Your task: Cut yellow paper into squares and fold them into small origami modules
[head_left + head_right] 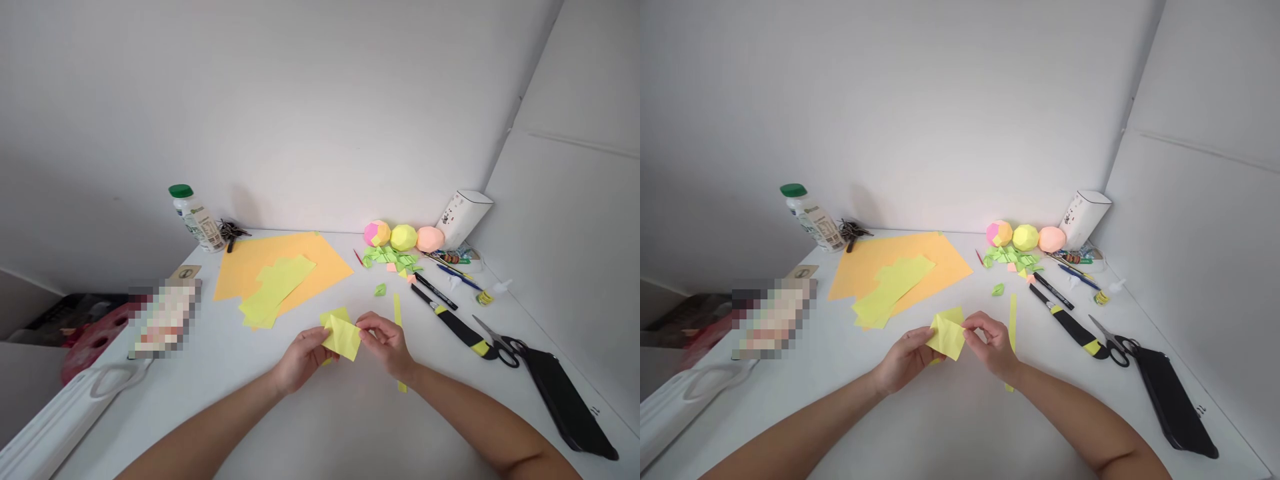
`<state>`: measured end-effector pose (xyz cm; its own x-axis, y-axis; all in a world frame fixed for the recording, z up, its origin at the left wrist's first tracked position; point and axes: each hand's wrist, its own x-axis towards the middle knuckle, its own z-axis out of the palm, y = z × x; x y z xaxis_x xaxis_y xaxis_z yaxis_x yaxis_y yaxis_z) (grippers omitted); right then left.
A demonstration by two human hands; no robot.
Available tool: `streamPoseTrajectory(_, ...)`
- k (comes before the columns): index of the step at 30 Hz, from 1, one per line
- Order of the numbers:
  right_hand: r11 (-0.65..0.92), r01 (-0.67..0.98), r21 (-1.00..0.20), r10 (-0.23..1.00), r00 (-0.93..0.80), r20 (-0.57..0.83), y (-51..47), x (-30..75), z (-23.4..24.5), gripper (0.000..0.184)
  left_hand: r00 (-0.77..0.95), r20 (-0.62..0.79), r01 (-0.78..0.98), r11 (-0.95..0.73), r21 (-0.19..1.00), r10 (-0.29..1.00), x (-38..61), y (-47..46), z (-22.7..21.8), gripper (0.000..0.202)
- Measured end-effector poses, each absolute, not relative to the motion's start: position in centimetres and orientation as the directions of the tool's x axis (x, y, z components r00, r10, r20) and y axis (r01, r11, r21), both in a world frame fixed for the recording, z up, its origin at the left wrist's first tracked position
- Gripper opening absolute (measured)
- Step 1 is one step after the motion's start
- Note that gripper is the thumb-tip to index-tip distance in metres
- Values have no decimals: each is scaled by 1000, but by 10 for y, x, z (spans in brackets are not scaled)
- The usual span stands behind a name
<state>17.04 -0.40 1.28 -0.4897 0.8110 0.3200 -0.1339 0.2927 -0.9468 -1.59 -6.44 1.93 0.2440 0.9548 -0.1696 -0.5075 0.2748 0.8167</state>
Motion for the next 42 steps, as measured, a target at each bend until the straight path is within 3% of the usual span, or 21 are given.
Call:
streamPoseTrajectory(13,325,-99,-941,802,-498,329,2,170,10,7,335,-89,-553,273,787,938,-20,-61,13,30)
streamPoseTrajectory(21,263,-117,-958,805,-521,285,0,168,8,8,353,-66,-564,268,781,933,-24,-57,4,25)
streamPoseTrajectory(38,208,-99,-973,801,-554,228,8,172,-1,18,351,-168,-522,341,781,921,-24,-54,2,23)
streamPoseTrajectory(42,163,-141,-976,750,-625,216,7,172,1,18,313,-231,-480,364,798,921,-23,-55,0,38)
